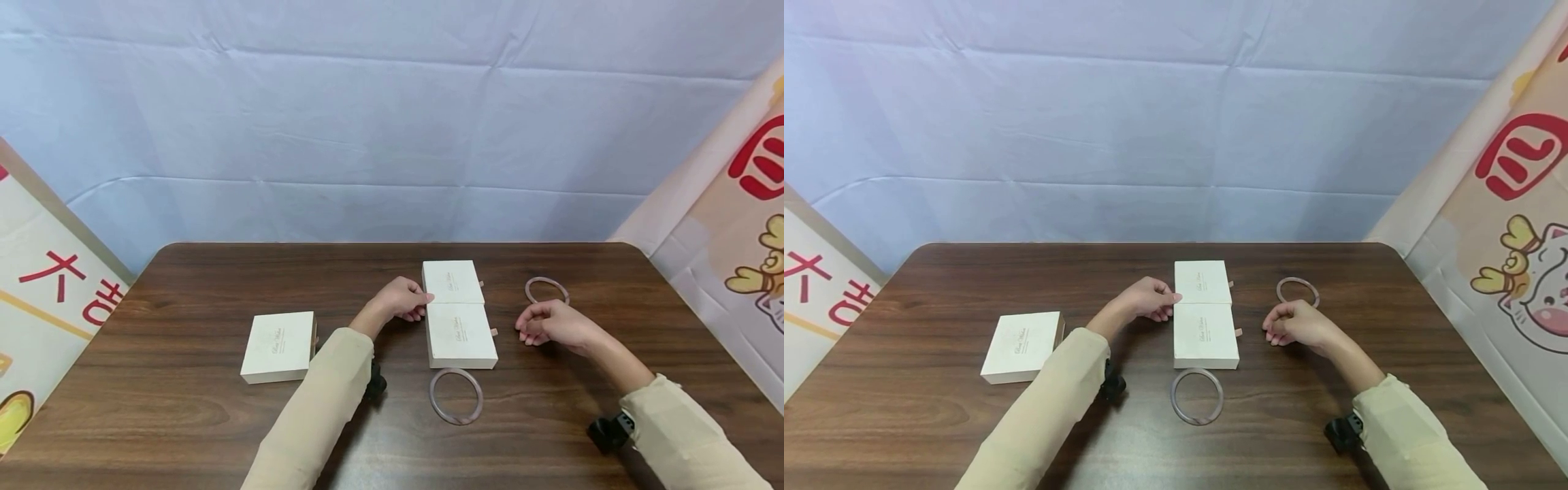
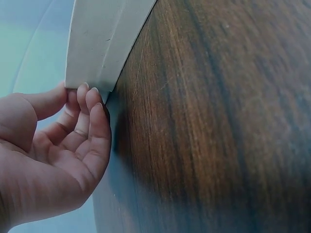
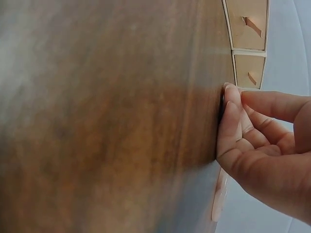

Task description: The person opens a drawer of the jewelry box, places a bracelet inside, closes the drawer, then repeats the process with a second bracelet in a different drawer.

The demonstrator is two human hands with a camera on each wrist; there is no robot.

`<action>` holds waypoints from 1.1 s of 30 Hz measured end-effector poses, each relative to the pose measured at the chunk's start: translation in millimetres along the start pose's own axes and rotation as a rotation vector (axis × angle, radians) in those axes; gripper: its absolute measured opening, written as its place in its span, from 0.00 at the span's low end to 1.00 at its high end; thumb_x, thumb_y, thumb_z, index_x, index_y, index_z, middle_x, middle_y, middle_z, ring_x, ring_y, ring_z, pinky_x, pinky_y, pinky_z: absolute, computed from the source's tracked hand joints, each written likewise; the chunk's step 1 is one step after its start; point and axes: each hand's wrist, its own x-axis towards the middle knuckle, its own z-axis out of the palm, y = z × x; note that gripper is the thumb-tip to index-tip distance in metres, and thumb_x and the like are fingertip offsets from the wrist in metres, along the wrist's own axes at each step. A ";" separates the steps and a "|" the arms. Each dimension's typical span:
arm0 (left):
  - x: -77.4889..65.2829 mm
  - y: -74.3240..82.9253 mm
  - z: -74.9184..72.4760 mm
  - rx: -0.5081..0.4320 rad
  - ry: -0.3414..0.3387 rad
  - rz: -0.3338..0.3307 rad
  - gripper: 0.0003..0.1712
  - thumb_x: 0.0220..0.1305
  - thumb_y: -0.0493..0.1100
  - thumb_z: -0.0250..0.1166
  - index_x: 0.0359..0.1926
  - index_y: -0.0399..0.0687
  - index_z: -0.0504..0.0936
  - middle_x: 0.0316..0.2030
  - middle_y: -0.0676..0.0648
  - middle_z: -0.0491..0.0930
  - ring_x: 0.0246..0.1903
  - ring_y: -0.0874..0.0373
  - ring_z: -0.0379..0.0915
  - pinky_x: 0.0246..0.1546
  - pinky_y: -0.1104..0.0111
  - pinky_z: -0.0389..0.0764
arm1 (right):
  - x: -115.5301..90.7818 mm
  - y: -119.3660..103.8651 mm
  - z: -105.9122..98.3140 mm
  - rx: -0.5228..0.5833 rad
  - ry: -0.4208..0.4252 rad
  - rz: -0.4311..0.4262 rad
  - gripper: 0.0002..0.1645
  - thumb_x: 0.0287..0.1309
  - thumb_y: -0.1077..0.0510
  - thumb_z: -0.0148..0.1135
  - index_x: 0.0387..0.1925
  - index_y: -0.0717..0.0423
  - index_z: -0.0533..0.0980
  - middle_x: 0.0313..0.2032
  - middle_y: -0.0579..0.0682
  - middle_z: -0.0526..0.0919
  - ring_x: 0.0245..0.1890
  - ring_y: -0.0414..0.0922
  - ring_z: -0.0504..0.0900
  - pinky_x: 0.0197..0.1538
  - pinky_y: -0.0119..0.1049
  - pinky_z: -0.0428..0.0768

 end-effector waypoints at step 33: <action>1.9 0.0 2.1 -0.027 0.028 -0.044 0.14 0.62 0.43 0.60 0.25 0.37 0.76 0.20 0.45 0.75 0.18 0.58 0.72 0.24 0.69 0.76 | 14.8 -20.7 -0.4 -0.042 0.031 0.019 0.12 0.60 0.71 0.48 0.42 0.80 0.69 0.27 0.58 0.79 0.27 0.47 0.80 0.34 0.41 0.80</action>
